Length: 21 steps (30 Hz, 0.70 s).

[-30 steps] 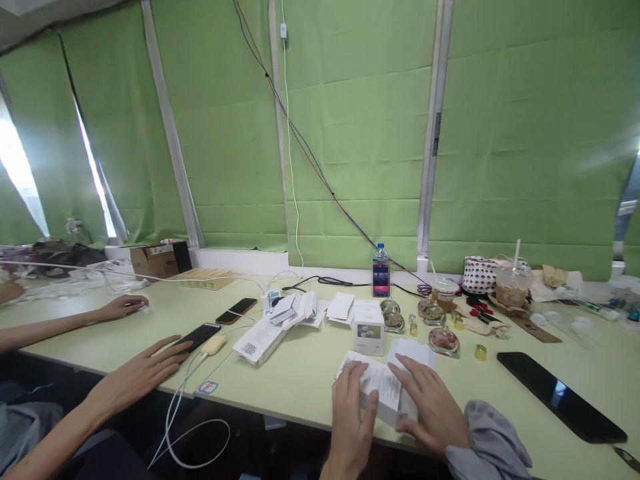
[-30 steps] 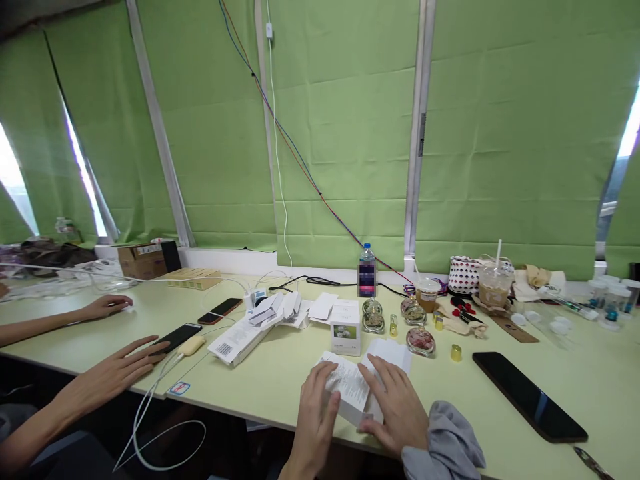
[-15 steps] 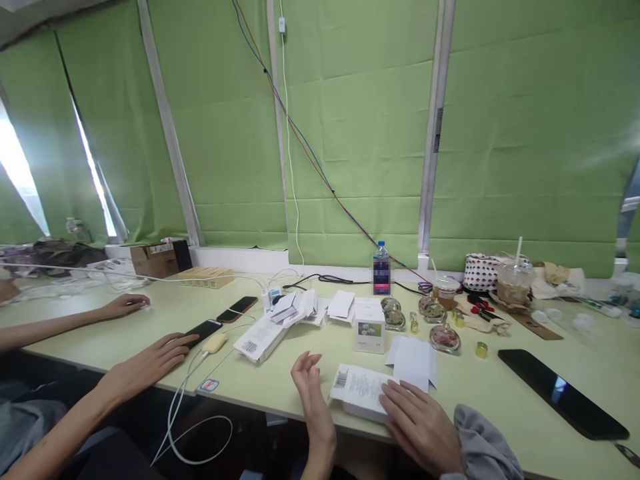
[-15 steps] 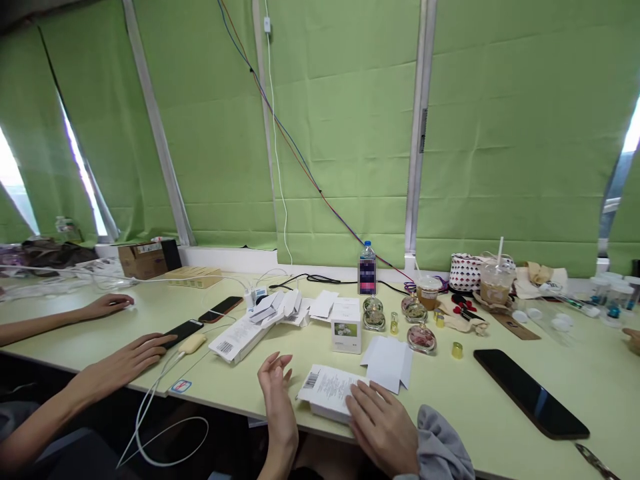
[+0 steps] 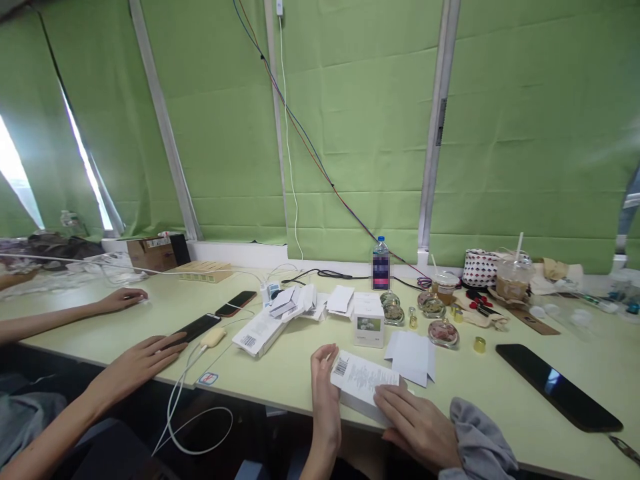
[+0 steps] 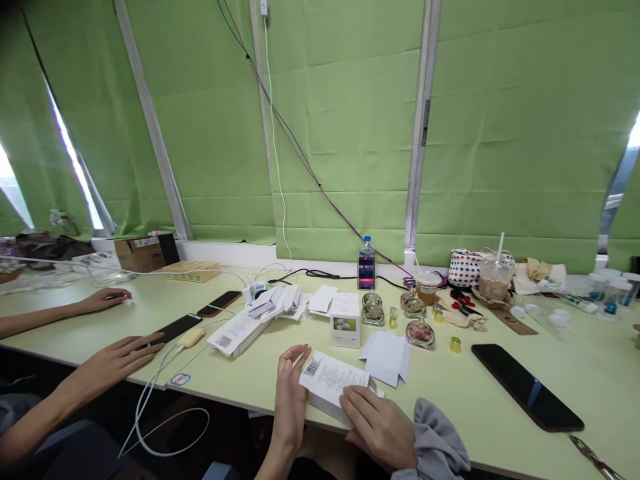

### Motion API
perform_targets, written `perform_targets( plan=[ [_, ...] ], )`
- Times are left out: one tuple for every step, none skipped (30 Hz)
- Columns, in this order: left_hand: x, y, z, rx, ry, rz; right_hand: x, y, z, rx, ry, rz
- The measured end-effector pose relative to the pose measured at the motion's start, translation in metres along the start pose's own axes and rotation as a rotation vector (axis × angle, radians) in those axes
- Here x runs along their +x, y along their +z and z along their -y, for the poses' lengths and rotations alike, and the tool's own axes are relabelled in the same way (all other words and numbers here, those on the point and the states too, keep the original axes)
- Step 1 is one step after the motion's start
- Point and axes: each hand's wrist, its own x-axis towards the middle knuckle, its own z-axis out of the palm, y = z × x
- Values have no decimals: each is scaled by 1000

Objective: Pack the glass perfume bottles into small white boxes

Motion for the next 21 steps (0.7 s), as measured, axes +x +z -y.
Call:
perform_targets(
  plan=[
    [-1,1,-3,-48,15,12,1,-2,0,9,-8,-24],
    [-3,3,-7,-85,33,28,2,-3,0,17,-11,-42],
    [-5,4,-11,-109,54,46,3,-4,0,23,-12,-57],
    [-7,6,-15,-123,77,58,4,-6,1,26,-11,-69],
    [-9,7,-19,-130,99,65,4,-6,2,27,-8,-79],
    [-12,9,-23,-130,118,67,4,-7,3,25,-2,-93],
    [-14,10,-26,-126,128,65,3,-7,3,25,10,-108],
    [-17,12,-29,-114,131,59,2,-6,4,29,31,-129],
    [-18,12,-31,-96,130,50,1,-6,5,41,71,-159],
    [-19,13,-32,-71,134,39,-1,-5,5,61,136,-199],
    [-20,13,-32,-40,143,23,-3,-5,4,94,222,-245],
    [-19,12,-31,-3,157,0,-5,-5,3,141,325,-293],
    [-17,10,-28,43,168,-26,-7,-6,2,202,439,-337],
    [-15,8,-24,96,169,-47,-8,-7,0,274,557,-373],
    [-12,6,-20,150,158,-55,-9,-9,-3,354,671,-397],
    [-9,4,-14,202,130,-46,-9,-11,-5,441,773,-414],
    [-7,2,-8,241,90,-4,-8,-13,-8,534,863,-428],
    [-4,1,-2,261,48,56,-7,-15,-11,625,944,-446],
    [-3,1,3,262,8,134,-5,-16,-13,715,1011,-469],
    [-3,2,8,248,-26,222,-3,-17,-14,800,1065,-494],
    [-3,4,11,222,-55,304,-1,-19,-15,880,1106,-517]
  ],
)
